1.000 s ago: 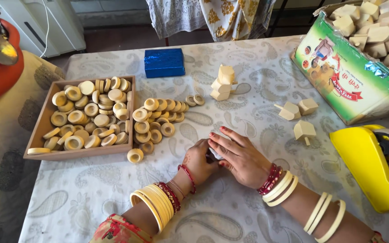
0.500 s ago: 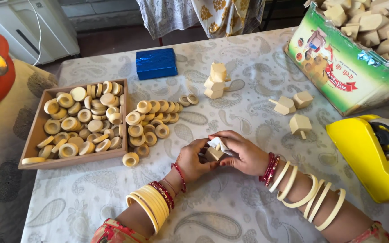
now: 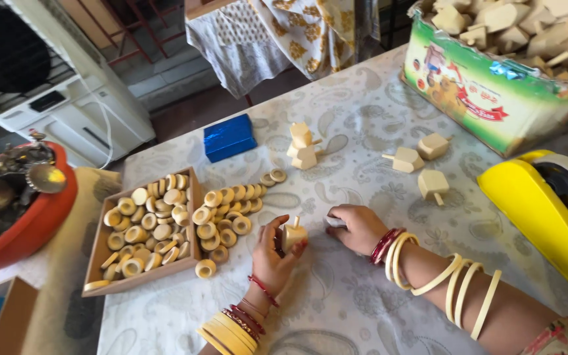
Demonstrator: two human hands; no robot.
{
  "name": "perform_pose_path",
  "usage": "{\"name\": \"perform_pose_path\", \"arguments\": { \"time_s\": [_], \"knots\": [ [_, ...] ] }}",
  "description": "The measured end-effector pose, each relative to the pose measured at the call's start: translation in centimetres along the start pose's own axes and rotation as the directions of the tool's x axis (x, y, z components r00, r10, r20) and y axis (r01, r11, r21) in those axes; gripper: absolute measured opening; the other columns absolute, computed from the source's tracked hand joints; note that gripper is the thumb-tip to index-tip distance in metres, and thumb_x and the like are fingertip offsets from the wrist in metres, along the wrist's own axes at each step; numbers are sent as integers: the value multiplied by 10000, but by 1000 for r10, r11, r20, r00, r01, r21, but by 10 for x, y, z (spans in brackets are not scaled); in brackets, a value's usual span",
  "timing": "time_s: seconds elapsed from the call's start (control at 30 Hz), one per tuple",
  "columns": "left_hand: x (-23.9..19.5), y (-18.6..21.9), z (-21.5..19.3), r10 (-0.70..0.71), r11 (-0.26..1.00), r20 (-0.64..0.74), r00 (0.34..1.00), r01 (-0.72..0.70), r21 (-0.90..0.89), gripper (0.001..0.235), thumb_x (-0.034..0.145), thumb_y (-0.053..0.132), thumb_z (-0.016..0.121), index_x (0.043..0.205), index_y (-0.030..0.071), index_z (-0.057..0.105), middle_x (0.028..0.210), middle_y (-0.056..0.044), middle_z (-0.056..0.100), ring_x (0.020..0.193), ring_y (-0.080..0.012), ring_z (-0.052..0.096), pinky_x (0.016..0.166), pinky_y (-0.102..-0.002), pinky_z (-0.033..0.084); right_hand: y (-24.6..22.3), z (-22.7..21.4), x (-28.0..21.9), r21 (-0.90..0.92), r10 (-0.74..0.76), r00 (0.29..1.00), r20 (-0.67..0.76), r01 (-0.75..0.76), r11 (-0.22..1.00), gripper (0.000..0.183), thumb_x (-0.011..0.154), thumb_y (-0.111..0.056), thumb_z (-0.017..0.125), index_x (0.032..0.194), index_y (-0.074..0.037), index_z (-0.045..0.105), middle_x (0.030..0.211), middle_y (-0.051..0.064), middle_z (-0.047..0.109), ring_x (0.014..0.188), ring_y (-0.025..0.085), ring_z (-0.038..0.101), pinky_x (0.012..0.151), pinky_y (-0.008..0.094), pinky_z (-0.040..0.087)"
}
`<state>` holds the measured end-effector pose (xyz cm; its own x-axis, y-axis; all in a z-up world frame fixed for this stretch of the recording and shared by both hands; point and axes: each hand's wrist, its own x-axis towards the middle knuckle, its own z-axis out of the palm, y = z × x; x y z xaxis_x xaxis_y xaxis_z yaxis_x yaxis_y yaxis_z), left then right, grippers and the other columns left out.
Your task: The person wipes small, light-colored wooden pieces with a white cloth on a table. They pick up each piece, rub its surfaces, and place it back down, repeating the process for several items.
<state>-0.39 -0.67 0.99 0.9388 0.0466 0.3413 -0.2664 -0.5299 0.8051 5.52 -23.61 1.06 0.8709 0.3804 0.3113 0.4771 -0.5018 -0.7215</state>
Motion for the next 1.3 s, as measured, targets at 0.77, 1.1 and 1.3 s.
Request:
{"name": "perform_pose_path", "arguments": {
  "time_s": [0.77,1.1,1.3],
  "knots": [
    [265,-103,23,-421,871,-147,895,444,212,682,639,394,871,1215,81,682,1067,-126,750,927,-253,734,823,-384,575,-20,-7,7,-151,59,955,292,-15,988,287,895,-207,674,1146,-82,612,1035,136,639,982,355,647,828,469,535],
    [264,-76,23,-544,775,47,838,481,410,643,658,570,877,1008,45,751,1034,-136,774,979,-246,731,895,-377,543,-23,-9,10,-168,91,942,323,-38,985,284,896,-223,676,1133,-85,600,1015,129,625,988,337,639,830,465,531],
    [269,-95,23,-594,729,-7,804,542,419,655,808,703,734,1014,82,757,1057,-136,761,1024,-281,712,932,-406,522,-26,-12,10,-178,99,939,329,-41,983,289,904,-229,675,1139,-80,597,1026,128,621,996,338,640,834,461,535]
  ]
}}
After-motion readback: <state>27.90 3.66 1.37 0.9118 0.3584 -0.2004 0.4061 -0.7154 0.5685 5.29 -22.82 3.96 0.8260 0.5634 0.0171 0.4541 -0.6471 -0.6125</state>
